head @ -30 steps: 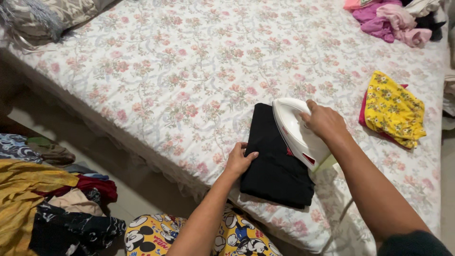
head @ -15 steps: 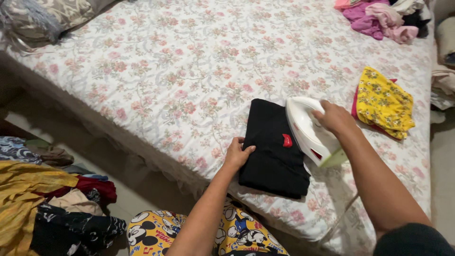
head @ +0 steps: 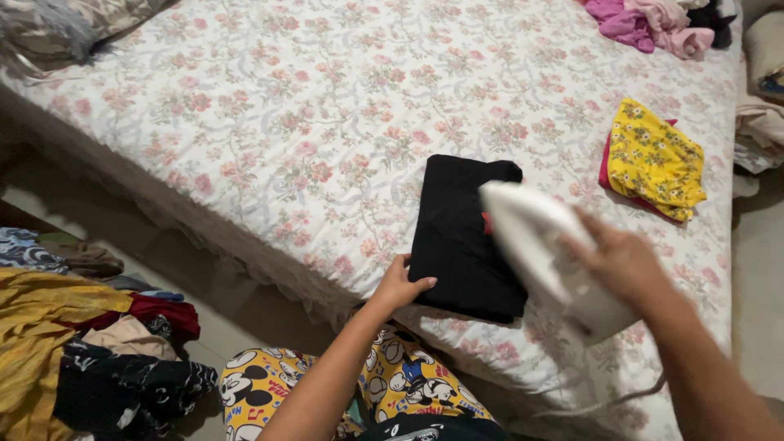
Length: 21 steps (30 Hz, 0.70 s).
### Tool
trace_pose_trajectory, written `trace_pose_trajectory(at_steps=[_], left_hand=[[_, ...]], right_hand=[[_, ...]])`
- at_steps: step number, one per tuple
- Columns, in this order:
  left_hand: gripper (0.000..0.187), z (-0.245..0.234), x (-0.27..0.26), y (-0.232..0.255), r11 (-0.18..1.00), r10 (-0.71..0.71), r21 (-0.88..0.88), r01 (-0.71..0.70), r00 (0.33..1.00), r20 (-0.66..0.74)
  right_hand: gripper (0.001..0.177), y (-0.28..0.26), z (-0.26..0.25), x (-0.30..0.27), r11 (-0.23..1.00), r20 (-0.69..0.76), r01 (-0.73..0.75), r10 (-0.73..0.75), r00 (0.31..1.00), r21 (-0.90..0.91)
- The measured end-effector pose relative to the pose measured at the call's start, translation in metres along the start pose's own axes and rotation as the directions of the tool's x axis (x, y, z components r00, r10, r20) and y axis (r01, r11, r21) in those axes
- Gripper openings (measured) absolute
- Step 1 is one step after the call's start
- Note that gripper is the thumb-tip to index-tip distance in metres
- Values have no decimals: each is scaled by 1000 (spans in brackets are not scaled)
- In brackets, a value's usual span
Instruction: The person irons a black t-shirt and a striped shirt on a bed, smoothing each section with an iron, folding the garments, and stacking them. The person handles the clothes one at a time, turning them over and pressing each side before folding.
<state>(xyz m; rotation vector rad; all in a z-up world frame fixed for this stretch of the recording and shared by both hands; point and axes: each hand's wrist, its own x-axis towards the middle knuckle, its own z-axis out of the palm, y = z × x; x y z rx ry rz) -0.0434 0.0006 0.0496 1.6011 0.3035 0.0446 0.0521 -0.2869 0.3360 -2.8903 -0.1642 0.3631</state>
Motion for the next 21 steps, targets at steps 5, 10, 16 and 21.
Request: trace_pose_trajectory(at_steps=[5, 10, 16, 21], left_hand=[[74, -4, -10, 5, 958, -190, -207, 197, 980, 52], [66, -5, -21, 11, 981, -172, -92, 169, 985, -20], [66, -9, -13, -5, 982, -109, -153, 111, 994, 22], [69, -6, -7, -20, 969, -124, -207, 136, 990, 71]], right_hand=[[67, -42, 61, -37, 879, -33, 433, -448, 894, -196], [58, -84, 82, -28, 784, -98, 544, -592, 800, -299], [60, -81, 83, -14, 776, -34, 580, -605, 795, -246], [62, -31, 73, -19, 817, 34, 550, -553, 832, -174]])
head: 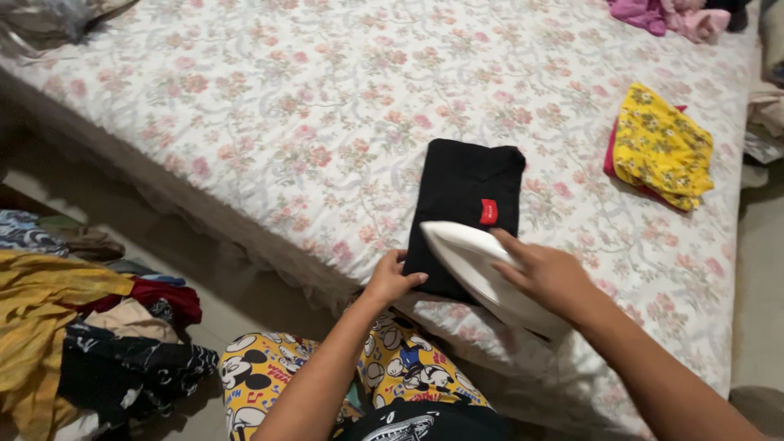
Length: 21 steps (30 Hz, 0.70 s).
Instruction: The person irons a black t-shirt and a striped shirt on a bed, smoothing each section with an iron, folding the garments, and stacking them. The person handles the clothes one at a time, turning them over and pressing each side before folding.
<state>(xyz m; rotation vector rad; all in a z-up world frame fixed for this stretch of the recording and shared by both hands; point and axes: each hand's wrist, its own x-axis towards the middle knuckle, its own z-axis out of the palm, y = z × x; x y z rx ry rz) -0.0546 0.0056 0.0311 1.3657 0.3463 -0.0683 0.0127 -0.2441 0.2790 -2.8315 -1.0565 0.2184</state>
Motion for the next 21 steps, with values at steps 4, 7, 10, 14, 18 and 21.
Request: trace_pose_trajectory(at_steps=[4, 7, 10, 14, 18, 21], left_hand=[[72, -10, -1, 9, 995, -96, 5, 96, 993, 71], [68, -33, -5, 36, 980, -191, 96, 176, 964, 183], [55, -51, -5, 62, 962, -250, 128, 241, 967, 55], [43, -64, 20, 79, 985, -135, 89, 150, 978, -156], [42, -47, 49, 74, 989, -31, 134, 58, 981, -194], [54, -19, 61, 70, 845, 102, 533, 40, 967, -235]], right_hand=[[62, 31, -5, -34, 989, 100, -136, 129, 987, 64], [65, 39, -9, -42, 981, 207, -184, 167, 964, 67], [69, 29, -12, -31, 936, 224, -160, 90, 970, 315], [66, -2, -13, -8, 968, 189, 138, -179, 966, 211], [67, -22, -16, -7, 989, 290, 142, -148, 945, 42], [67, -10, -23, -19, 984, 264, 109, -145, 954, 144]])
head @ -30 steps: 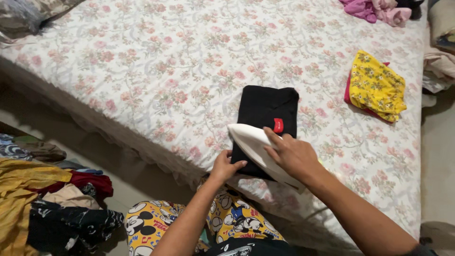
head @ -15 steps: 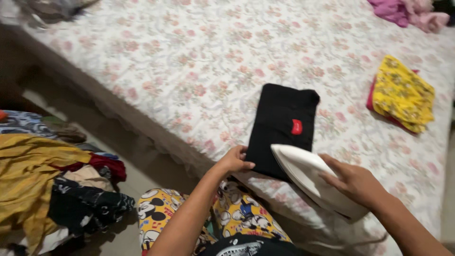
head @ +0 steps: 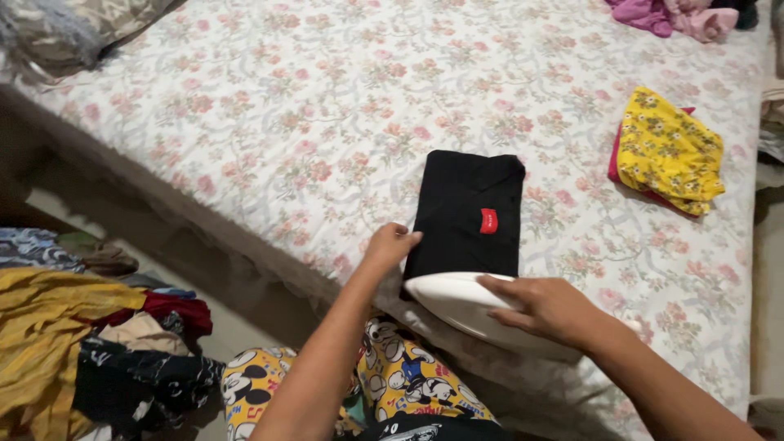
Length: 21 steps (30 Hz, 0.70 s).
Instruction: The person irons a black t-shirt and a striped shirt on a bed, smoothing each section with an iron, folding the garments, and stacking them. The person handles the clothes one at a time, turning them over and pressing each side before folding.
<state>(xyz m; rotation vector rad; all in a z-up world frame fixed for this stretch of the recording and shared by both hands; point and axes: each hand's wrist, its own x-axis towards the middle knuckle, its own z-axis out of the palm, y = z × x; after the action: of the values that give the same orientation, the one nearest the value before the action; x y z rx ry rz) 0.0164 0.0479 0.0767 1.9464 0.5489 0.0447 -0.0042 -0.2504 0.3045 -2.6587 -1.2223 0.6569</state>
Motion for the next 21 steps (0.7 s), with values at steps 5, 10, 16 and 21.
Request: trace_pose_trajectory(at_steps=[5, 10, 16, 21], left_hand=[[68, 21, 12, 25, 994, -60, 85, 64, 997, -46], [67, 28, 28, 31, 995, -81, 64, 82, 997, -19], [64, 36, 38, 10, 998, -63, 29, 63, 998, -10], [73, 40, 36, 6, 998, 6, 58, 0, 994, -113]], right_hand=[[68, 35, -12, -31, 969, 33, -223, 221, 975, 109], [67, 58, -34, -38, 902, -24, -332, 352, 936, 275], [62, 63, -25, 47, 954, -410, -204, 280, 868, 219], [68, 101, -41, 101, 884, -395, -443, 464, 793, 149]])
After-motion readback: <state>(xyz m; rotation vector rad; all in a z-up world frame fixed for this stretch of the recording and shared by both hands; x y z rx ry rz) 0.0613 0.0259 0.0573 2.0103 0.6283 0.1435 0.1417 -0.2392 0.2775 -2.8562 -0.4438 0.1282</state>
